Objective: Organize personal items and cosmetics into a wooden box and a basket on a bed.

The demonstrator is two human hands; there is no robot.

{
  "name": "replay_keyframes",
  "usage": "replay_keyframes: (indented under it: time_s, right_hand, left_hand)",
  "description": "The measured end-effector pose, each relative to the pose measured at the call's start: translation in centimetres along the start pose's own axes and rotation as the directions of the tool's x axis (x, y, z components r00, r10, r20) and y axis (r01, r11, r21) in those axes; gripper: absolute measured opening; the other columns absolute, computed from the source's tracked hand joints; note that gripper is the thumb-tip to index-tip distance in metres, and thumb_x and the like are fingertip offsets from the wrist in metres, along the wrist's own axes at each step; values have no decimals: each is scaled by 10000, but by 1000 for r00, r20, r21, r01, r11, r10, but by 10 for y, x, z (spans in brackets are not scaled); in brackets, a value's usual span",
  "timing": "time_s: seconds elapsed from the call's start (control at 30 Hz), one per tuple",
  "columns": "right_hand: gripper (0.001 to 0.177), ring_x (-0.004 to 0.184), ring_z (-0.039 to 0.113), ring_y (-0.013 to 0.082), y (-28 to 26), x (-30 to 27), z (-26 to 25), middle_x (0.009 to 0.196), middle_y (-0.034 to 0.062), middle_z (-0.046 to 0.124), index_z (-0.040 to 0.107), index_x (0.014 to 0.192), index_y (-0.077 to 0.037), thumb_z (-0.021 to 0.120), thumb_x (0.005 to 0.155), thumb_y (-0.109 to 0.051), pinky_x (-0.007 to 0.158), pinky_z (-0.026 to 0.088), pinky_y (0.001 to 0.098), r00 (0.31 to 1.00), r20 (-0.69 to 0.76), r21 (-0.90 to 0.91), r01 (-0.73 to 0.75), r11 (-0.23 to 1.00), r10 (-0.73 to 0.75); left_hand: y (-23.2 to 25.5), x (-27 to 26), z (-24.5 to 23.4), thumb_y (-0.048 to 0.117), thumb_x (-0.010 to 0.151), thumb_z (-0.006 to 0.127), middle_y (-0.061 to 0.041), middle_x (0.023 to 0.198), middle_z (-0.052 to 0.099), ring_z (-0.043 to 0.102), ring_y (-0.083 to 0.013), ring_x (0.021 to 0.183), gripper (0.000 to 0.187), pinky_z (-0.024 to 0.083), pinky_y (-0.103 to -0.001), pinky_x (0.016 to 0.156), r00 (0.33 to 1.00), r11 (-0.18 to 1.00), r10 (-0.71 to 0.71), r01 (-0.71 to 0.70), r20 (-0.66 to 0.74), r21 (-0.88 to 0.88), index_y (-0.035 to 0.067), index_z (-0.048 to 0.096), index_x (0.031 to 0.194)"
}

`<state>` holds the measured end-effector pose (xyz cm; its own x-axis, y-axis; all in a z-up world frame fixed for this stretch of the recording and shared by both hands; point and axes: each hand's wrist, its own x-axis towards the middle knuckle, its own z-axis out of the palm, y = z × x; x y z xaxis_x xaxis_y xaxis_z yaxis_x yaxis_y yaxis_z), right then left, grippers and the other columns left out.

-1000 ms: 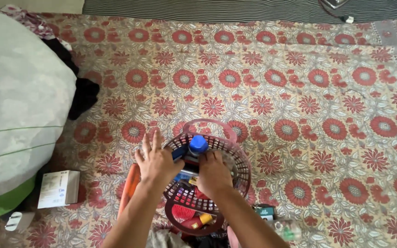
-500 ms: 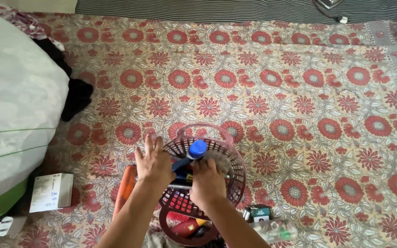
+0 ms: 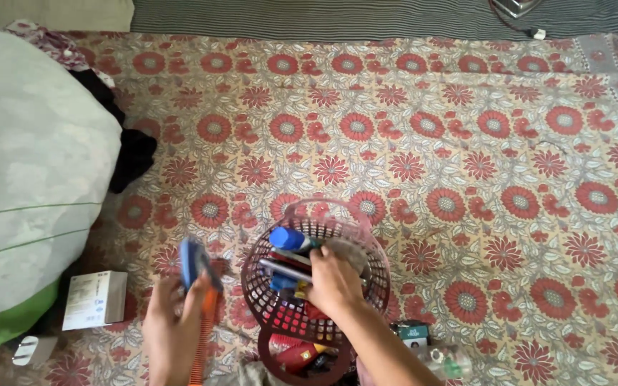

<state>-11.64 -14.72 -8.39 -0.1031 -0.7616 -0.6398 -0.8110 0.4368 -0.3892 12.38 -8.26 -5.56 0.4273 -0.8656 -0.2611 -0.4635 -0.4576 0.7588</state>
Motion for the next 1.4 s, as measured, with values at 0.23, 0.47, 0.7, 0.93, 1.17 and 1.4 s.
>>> replay_keyframes:
  time_s: [0.23,0.47,0.7,0.93,1.17,1.4]
  right_hand:
    - [501,691,696,163,39,22,22,1036,129,723,577,1302,-19,735,839,-126,633,593,295,920,-47,-302,357,884,-388]
    - [429,758,724,222,35,12,-23,1042,129,710,623,1137,-10,800,811,-225,666,641,313,937,-48,-227,327,917,-346]
    - [457,834,770,204,64,7,-33,1100,141,744,624,1143,-45,800,809,-303,687,624,350,923,-89,-56,371,927,-374]
    - [508,906,765,210,35,-53,-80,1050,127,800,692,1183,-25,810,771,-299,804,610,370,861,-310,425,506,751,-404]
    - [532,935,746,230,33,-76,-89,1002,102,783,689,1174,-4,835,716,-231,822,602,406,988,-156,929,152,338,-15]
    - [559,783,727,231,113,-102,-114,953,109,758,659,1208,23,824,733,-221,648,593,415,991,-109,987,98,130,78]
  left_hand:
    - [-314,7,79,356,844,841,-191,827,781,741,-249,696,437,564,-368,636,963,952,-255,266,-88,149,-8,720,1054]
    - [-244,-22,96,281,729,821,-131,1191,684,649,-260,1038,735,469,-428,939,1000,986,6,-3,-20,165,122,512,1376]
    - [22,-29,40,217,894,681,-190,1400,610,598,-374,1176,521,423,-480,1042,929,932,356,-345,-99,110,27,554,1363]
    - [80,-18,64,387,941,627,-150,1404,592,596,-227,1269,613,502,-360,990,968,924,92,5,235,-382,47,471,1426]
    - [125,-40,54,333,933,661,-48,1272,684,616,-112,1161,542,444,-231,997,821,826,8,316,571,-466,47,494,1363]
    - [145,-87,107,129,937,672,-84,1192,678,594,-135,1079,424,476,-263,953,725,716,400,135,561,-685,-37,531,1300]
